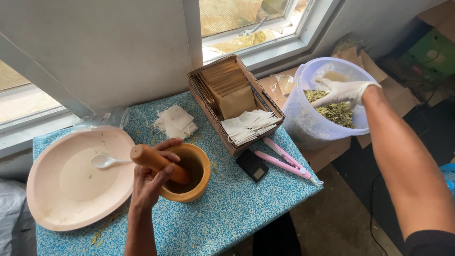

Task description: Grinding dried tea leaves using a wooden mortar and pestle on a small table.

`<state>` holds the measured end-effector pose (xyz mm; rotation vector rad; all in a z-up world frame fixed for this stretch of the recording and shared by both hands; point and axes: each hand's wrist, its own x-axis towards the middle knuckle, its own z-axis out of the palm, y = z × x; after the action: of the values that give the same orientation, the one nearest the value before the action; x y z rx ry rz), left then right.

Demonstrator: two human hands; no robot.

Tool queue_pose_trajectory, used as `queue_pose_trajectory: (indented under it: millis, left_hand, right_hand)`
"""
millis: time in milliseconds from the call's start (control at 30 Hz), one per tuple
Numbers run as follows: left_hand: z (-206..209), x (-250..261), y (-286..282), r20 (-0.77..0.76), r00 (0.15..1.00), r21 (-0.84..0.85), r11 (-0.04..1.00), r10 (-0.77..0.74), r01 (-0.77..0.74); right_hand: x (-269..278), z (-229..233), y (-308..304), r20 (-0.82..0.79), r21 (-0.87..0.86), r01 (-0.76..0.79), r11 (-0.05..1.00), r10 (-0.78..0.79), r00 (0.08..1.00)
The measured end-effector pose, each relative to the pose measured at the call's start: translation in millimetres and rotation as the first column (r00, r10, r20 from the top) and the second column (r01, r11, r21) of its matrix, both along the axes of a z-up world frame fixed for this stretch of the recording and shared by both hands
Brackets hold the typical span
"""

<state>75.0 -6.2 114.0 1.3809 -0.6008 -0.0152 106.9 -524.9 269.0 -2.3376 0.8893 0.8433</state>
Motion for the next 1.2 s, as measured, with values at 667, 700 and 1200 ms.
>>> queue_pose_trajectory:
  millis: [667, 700, 1200]
  left_hand:
    - [1, -3, -1, -0.003, 0.999, 0.009, 0.999, 0.048, -0.048]
    - [1, -1, 0, 0.020, 0.999, 0.021, 0.999, 0.037, -0.037]
    - [17, -6, -2, -0.064, 0.995, 0.137, 0.988, 0.079, -0.069]
  right_hand:
    - [-2, -43, -13, -0.032, -0.103, -0.100, 0.990, 0.097, 0.995]
    - [-2, -42, -10, 0.021, -0.035, 0.020, 0.999, -0.019, 1.000]
    - [3, -58, -66, 0.178, -0.338, -0.163, 0.927, 0.233, 0.956]
